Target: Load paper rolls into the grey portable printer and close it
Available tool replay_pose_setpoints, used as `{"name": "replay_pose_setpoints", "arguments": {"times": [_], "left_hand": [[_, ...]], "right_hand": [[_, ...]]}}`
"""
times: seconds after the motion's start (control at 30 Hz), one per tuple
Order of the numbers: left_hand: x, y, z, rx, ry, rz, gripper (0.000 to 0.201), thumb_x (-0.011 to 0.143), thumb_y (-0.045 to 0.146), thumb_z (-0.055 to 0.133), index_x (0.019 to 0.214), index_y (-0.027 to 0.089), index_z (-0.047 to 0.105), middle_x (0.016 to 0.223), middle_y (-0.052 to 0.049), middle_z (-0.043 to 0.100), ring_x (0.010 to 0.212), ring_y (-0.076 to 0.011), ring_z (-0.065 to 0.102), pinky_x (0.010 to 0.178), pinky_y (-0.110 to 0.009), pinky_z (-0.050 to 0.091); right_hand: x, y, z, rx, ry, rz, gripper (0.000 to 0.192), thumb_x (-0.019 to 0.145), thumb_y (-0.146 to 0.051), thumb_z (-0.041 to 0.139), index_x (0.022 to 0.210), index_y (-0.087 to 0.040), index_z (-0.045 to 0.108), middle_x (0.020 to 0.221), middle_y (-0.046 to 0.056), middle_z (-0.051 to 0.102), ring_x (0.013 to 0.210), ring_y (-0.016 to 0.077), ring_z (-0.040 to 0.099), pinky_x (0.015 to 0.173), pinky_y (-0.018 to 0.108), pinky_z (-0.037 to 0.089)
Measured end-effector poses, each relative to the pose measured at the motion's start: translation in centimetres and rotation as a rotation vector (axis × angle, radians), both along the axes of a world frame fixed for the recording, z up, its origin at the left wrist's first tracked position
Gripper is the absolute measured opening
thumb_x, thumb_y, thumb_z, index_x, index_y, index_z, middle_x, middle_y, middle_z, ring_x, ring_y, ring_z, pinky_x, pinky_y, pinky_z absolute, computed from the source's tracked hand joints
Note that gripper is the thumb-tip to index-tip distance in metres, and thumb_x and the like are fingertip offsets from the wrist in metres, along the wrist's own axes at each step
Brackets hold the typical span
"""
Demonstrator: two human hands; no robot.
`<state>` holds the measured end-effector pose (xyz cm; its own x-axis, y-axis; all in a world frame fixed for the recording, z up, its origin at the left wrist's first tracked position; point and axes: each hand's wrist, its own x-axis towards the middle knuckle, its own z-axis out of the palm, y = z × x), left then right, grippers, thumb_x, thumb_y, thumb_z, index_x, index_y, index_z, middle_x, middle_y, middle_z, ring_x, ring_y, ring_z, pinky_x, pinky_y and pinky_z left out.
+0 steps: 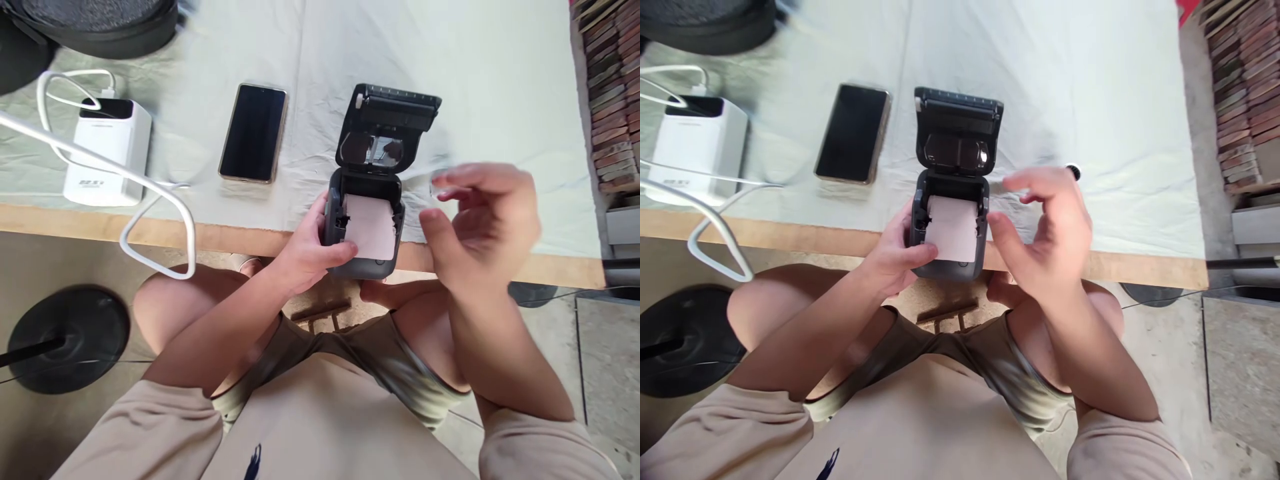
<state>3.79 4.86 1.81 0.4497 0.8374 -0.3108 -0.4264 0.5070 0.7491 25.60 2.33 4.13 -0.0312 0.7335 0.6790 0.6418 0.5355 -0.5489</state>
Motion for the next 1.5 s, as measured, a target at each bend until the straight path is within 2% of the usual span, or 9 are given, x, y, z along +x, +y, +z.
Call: {"name": "replay_pose_setpoints", "arguments": {"times": [0.1,0.23,0.57,0.73,0.9,1.17,1.27,1.4,1.5], "left_hand": [[-0.3,-0.1,-0.5,0.021,-0.032,-0.035,0.104,0.06,0.031,0.108,0.153,0.029,0.062,0.127,-0.009,0.085,0.124,-0.0391,0.082,0.099,-0.043,0.066],[-0.4,-0.3,-0.7,0.054,-0.063,-0.03,0.1,0.071,0.04,0.106,0.157,0.031,0.057,0.132,-0.01,0.084,0.128,-0.0406,0.082,0.1,-0.045,0.068],[-0.2,0.1,-0.9,0.114,0.088,-0.038,0.103,0.063,0.039,0.108,0.153,0.03,0.059,0.112,-0.005,0.081,0.113,-0.0366,0.083,0.088,-0.041,0.065],[-0.2,-0.2,-1.0,0.117,0.058,0.002,0.097,0.058,0.029,0.108,0.145,0.03,0.066,0.115,-0.003,0.082,0.115,-0.034,0.082,0.095,-0.041,0.066],[-0.1,-0.7,-0.6,0.09,-0.009,0.024,0.092,0.064,0.032,0.11,0.145,0.03,0.068,0.125,-0.006,0.084,0.136,-0.0437,0.079,0.109,-0.049,0.066],[0.5,-0.3,-0.1,-0.041,-0.12,0.029,0.056,0.082,0.048,0.104,0.125,0.022,0.08,0.125,-0.008,0.088,0.142,-0.0415,0.078,0.117,-0.049,0.067],[0.9,-0.1,0.1,-0.097,-0.151,0.061,0.041,0.092,0.051,0.096,0.112,0.018,0.083,0.123,-0.01,0.09,0.146,-0.0384,0.076,0.123,-0.045,0.065],[1.1,-0.1,0.1,-0.143,-0.145,0.122,0.029,0.107,0.046,0.083,0.114,0.019,0.086,0.119,-0.006,0.091,0.149,-0.0329,0.076,0.127,-0.039,0.061],[1.0,-0.1,0.2,-0.163,-0.13,0.14,0.027,0.111,0.045,0.078,0.113,0.019,0.086,0.117,-0.005,0.091,0.147,-0.032,0.077,0.128,-0.041,0.061]], "right_hand": [[0.1,0.2,-2.2,-0.269,0.068,0.08,0.06,0.11,-0.042,0.068,0.166,-0.039,0.044,0.145,0.01,0.074,0.114,0.0241,0.082,0.079,0.037,0.071],[-0.7,-0.5,-3.2,-0.475,0.203,0.254,0.074,0.112,-0.042,0.066,0.175,-0.042,0.027,0.156,0.01,0.07,0.091,0.0156,0.082,0.064,0.028,0.067],[-0.6,2.8,0.4,-0.617,0.816,0.294,0.069,0.088,-0.069,0.09,0.145,-0.042,0.061,0.125,-0.001,0.079,0.12,0.0272,0.08,0.11,0.046,0.069],[-0.8,2.0,1.2,-0.662,0.761,0.223,0.057,0.087,-0.083,0.085,0.107,-0.033,0.069,0.135,0.004,0.076,0.135,0.0314,0.074,0.105,0.043,0.067],[-1.7,1.0,-0.4,-0.7,0.583,0.294,0.066,0.089,-0.077,0.087,0.137,-0.039,0.062,0.124,0.001,0.072,0.097,0.0202,0.072,0.079,0.036,0.066],[-2.0,0.7,-2.1,-0.669,0.502,0.294,0.067,0.094,-0.07,0.086,0.147,-0.04,0.059,0.123,0.0,0.073,0.082,0.0167,0.074,0.062,0.031,0.063],[-1.0,1.0,-2.1,-0.666,0.48,0.266,0.062,0.099,-0.075,0.079,0.147,-0.04,0.062,0.123,0.001,0.076,0.096,0.0217,0.08,0.076,0.036,0.072],[0.4,1.0,-1.5,-0.491,0.385,0.204,0.049,0.105,-0.074,0.072,0.143,-0.042,0.067,0.156,0.003,0.072,0.154,0.0334,0.069,0.123,0.055,0.066],[0.7,0.6,-0.5,-0.489,0.286,0.29,0.053,0.104,-0.065,0.076,0.151,-0.044,0.062,0.157,0.004,0.072,0.154,0.0353,0.069,0.128,0.061,0.063]]}}
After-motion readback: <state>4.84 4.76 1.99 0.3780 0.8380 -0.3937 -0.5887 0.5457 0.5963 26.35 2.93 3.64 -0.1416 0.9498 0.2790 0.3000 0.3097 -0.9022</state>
